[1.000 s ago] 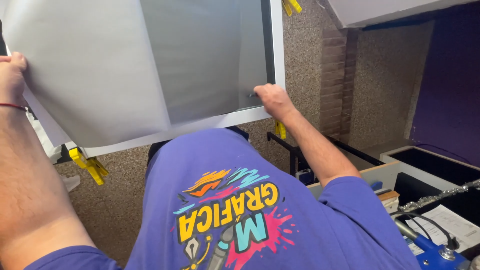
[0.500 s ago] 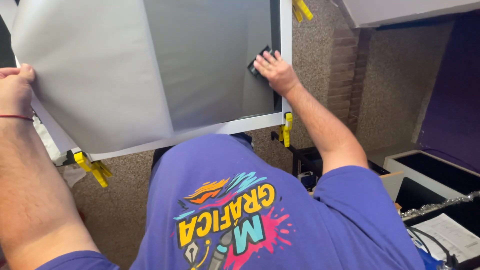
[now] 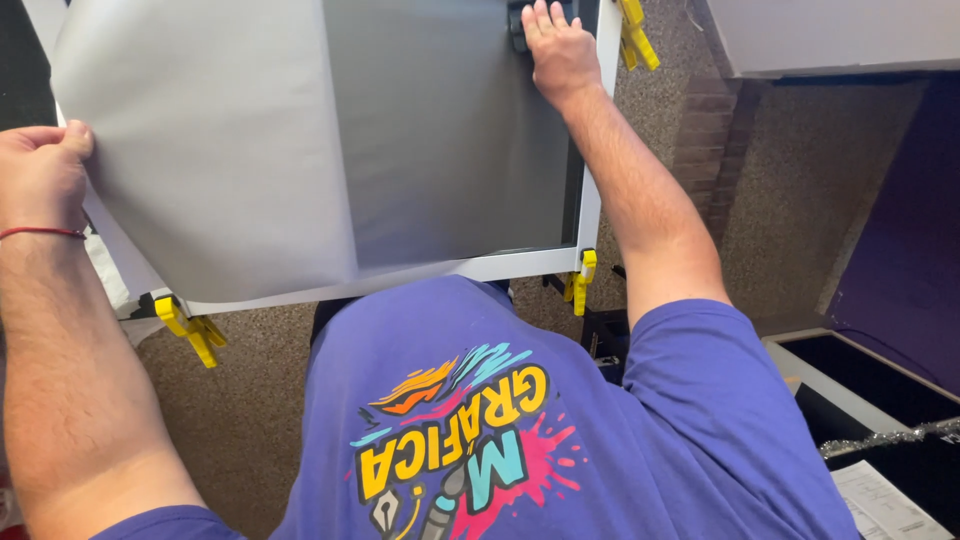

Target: Applying a protective or decorative film to a glass panel using a squeegee to remove air bubbles.

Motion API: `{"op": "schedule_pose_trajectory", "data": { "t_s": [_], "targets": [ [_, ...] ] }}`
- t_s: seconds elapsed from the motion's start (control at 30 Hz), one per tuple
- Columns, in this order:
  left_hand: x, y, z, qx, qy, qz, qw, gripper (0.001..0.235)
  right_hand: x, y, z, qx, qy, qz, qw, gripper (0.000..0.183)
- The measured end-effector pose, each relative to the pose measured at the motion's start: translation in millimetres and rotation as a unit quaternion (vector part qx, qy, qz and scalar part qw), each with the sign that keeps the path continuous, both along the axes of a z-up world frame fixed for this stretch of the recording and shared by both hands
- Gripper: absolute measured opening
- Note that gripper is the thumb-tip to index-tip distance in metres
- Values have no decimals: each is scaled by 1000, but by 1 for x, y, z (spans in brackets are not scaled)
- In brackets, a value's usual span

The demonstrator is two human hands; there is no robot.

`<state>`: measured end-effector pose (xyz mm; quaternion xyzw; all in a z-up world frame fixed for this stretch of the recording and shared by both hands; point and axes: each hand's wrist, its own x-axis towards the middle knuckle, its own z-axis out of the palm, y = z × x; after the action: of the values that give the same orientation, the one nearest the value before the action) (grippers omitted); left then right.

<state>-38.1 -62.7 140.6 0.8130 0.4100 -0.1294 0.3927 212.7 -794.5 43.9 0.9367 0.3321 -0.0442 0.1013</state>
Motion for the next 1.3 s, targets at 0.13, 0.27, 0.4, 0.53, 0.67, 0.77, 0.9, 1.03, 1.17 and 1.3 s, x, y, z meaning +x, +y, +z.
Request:
{"op": "schedule_pose_trajectory", "data": {
  "t_s": [0.13,0.27,0.4,0.53,0.67,0.77,0.9,1.03,1.17,1.3],
  "targets": [
    [-5,7,-19,-9,-40,-3,999,21,6,27,10,-44,-21,-43,998,78],
    [-3,7,-21,7,-58,-3,998,20,30,17,43,0,-56,-57,997,54],
    [0,-5,-4,29,-74,-11,997,16,59,-36,20,194,-57,-156,967,11],
    [3,-5,-4,27,-72,-17,997,15,25,-17,45,247,64,-264,930,42],
    [3,-3,-5,29,-74,-10,997,16,26,-4,14,304,71,-344,885,51],
    [3,8,-20,19,-75,-9,997,16,35,-7,-14,272,43,-391,878,53],
    [5,2,-10,10,-55,-17,998,16,3,3,0,284,107,-320,898,44],
    [2,16,-36,-20,-69,-5,997,17,-46,8,34,226,145,-292,918,44],
    [3,28,-67,-51,-101,-7,993,19,-97,0,43,190,147,-257,936,44],
    [7,30,-83,-71,-93,15,993,19,-158,-1,43,148,157,-215,952,50]
  ]
}}
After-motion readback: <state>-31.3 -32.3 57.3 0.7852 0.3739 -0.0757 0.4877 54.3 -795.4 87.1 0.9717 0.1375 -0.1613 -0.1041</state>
